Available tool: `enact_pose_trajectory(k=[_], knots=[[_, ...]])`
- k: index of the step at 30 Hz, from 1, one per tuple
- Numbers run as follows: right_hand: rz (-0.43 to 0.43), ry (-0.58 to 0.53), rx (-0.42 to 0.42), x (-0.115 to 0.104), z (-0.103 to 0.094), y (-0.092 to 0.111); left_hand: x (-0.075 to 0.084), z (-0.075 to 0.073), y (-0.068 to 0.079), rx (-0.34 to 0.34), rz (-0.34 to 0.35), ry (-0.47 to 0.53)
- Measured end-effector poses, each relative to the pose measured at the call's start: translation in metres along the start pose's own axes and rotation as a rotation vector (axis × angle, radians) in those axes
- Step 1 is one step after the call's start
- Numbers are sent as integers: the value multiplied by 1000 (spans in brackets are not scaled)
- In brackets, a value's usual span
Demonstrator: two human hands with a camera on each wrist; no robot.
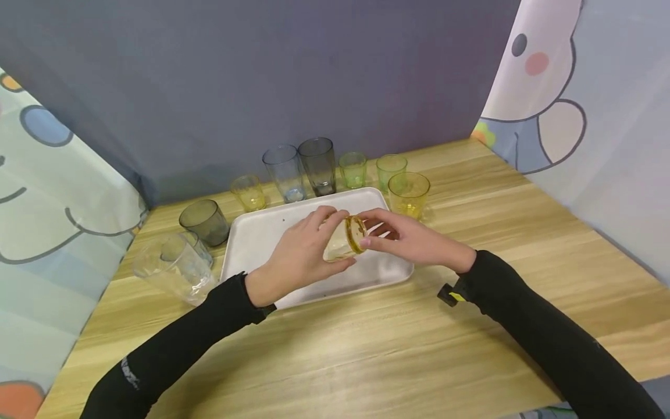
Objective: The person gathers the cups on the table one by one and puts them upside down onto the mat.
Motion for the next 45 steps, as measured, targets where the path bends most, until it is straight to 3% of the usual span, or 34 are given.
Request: enact_pose_trajectory(k=[6, 9, 15, 25, 32, 39, 45], knots=[[74, 204, 112, 19, -11, 3, -35, -3, 28, -54, -270, 356], [108, 276, 153, 27, -12, 10, -52, -5, 45, -62, -350, 474], [160, 341, 199, 35, -16, 13, -75, -10, 71, -26, -389, 529], [195, 335, 185, 43, -17, 11, -87, -3, 104, -119, -538, 706], [146, 372, 174, 46, -17, 11, -90, 5, 117, -142, -553, 747], [164, 361, 146, 51, -19, 10, -96, 10, 128, -137, -540, 753], [178, 343, 133, 53, -19, 10, -99, 15, 138, -175, -556, 749]])
Point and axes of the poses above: each hand's wrist, its own y-axis away from the middle knuckle, its own z-axis out of the palm, x = y × z, the point moved 6 cm from there along -y, towards the middle knuckle, and after that the axes turned 12 degrees about -y, right-handed, at the moved point
